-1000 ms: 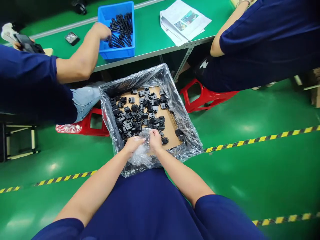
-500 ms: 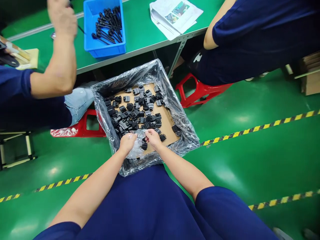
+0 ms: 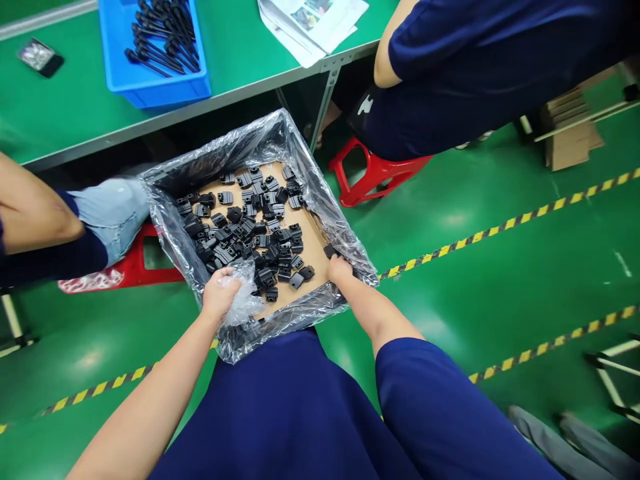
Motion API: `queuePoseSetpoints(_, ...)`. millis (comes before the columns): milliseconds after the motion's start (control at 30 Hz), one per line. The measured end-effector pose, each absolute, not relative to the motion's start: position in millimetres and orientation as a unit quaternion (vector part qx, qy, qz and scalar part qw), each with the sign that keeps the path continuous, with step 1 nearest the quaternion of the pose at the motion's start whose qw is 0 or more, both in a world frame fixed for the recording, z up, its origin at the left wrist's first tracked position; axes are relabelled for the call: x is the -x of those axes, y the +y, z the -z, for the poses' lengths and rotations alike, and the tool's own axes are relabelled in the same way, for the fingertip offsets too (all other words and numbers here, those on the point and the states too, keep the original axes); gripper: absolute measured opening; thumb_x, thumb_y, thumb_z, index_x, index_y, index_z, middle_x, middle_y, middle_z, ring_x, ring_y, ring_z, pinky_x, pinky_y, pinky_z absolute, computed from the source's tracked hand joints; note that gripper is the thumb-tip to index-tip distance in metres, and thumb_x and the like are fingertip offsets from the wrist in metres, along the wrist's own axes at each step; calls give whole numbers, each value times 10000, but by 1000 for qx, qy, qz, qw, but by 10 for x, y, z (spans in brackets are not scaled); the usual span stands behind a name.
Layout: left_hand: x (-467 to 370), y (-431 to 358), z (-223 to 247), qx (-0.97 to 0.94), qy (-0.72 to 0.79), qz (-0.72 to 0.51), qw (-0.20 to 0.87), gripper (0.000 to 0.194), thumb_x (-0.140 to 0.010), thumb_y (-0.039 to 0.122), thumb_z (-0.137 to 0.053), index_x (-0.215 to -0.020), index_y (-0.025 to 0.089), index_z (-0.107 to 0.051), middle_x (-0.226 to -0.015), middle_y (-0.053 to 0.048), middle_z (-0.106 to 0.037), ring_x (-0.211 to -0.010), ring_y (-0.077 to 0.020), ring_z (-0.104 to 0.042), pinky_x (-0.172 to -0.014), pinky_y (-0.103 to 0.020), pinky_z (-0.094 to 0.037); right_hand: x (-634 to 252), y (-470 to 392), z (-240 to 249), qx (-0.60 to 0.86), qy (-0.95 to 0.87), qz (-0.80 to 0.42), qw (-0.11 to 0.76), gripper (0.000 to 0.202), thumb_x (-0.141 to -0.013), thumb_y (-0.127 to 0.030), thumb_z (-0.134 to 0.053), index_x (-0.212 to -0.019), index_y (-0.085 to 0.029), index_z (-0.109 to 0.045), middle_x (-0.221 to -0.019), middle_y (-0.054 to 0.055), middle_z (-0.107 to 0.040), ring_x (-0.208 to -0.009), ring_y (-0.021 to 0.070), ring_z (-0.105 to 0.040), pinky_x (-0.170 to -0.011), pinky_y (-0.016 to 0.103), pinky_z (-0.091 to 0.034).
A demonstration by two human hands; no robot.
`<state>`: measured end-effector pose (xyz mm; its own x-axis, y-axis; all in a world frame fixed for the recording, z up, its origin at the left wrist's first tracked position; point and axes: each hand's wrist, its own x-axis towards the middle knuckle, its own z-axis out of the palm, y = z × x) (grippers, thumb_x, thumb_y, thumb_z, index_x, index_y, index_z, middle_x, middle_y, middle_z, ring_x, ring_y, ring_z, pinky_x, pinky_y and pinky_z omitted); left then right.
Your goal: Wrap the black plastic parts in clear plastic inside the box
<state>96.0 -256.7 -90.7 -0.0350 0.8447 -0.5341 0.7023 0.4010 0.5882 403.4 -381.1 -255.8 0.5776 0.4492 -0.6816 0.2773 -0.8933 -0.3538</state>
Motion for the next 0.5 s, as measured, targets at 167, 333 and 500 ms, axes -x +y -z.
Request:
queuePoseSetpoints(167,-904,-2598,1003,-543,677,-90,489,130,-581,223,-557,-675,186,-639,-1003,-66,-723,-892,-193,-644,-776,-272,-485,-4027,-3632,2775,900,-124,-408,93,441,-844,-160,-551,-1261,-29,-492,-1050,267,-605,-1052,313,-584,-923,502,-407)
queuePoseSetpoints(333,-904,-2637,965,-547,679,-81,483,68,-594,228,-559,-632,207,-612,-642,-9,-655,-604,-164,-561,-594,-269,-420,-4074,-3554,2712,900,-107,-408,107,235,-783,-256,-636,-983,-132,-635,-983,260,-617,-1026,351,-590,-881,535,-409)
queuePoseSetpoints(500,-859,-2579,917,-537,663,-93,513,126,-668,325,-627,-706,206,-645,-689,7,-639,-644,-153,-552,-642,-268,-412,-4069,-3606,2482,895,-157,-391,147,104,-758,-315,-642,-752,-216,-610,-928,230,-626,-1060,392,-572,-920,603,-353)
